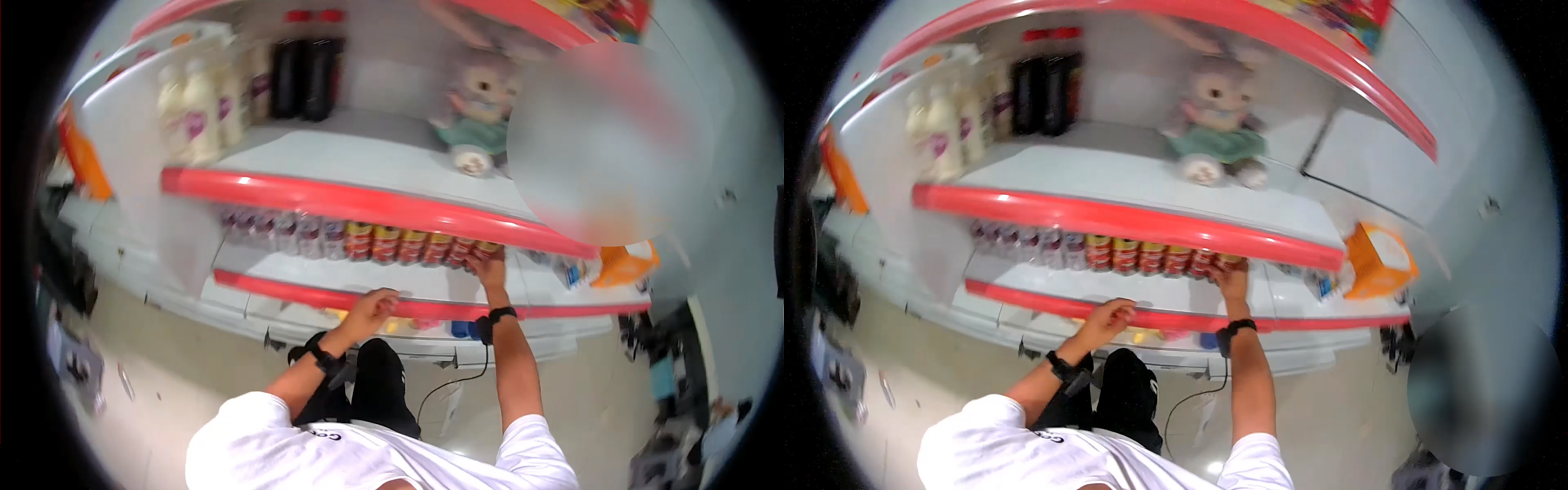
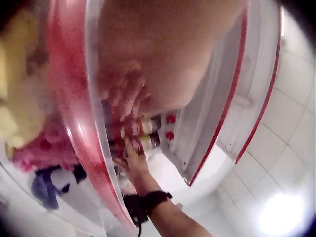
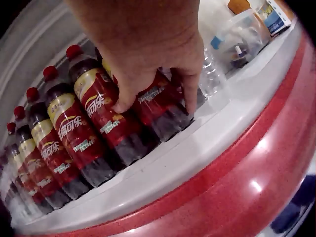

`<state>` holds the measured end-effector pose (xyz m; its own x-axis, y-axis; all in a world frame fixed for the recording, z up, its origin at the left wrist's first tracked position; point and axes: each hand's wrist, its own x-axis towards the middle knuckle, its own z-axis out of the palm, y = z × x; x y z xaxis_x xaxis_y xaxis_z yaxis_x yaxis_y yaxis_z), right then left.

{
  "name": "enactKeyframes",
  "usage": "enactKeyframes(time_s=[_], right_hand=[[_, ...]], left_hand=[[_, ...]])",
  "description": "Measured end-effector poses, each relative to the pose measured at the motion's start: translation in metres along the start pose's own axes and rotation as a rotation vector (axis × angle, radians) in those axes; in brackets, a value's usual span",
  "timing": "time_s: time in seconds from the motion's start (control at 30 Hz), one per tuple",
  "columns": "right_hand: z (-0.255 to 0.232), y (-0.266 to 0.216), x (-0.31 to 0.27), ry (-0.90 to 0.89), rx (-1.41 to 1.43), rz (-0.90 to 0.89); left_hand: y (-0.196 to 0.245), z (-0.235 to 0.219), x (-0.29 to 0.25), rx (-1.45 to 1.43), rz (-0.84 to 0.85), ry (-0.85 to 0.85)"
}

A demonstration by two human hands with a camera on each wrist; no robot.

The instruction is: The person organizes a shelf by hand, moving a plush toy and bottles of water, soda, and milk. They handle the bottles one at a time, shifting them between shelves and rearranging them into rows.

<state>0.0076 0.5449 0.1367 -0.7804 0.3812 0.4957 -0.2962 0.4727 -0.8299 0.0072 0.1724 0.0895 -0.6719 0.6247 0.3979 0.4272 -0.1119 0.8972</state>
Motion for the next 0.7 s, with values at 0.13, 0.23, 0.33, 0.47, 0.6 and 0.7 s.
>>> enactKeyframes(time_s=[0.13, 0.23, 0.33, 0.47, 0.6, 0.7], right_hand=[[-0.006, 0.04, -0.014, 0.001, 0.08, 0.069], [-0.02, 0.046, -0.056, 0.165, -0.254, 0.15], [-0.006, -0.042, -0.088, 0.051, -0.351, -0.102], [0.043, -0.214, -0.091, -0.327, -0.25, -0.145], [0.087, -0.352, -0.061, -0.585, -0.256, -0.661], [0.155, -0.455, -0.003, -0.594, -0.377, -1.011]], left_hand=[[0.045, -0.081, -0.082, 0.285, -0.054, 0.415], [0.067, -0.134, -0.14, 0.415, -0.132, 0.615], [0.071, -0.183, -0.19, 0.583, -0.183, 0.713], [0.06, -0.226, -0.195, 0.818, -0.113, 0.682], [0.027, -0.237, -0.135, 1.02, 0.023, 0.572], [-0.008, -0.219, -0.104, 1.184, 0.149, 0.501]])
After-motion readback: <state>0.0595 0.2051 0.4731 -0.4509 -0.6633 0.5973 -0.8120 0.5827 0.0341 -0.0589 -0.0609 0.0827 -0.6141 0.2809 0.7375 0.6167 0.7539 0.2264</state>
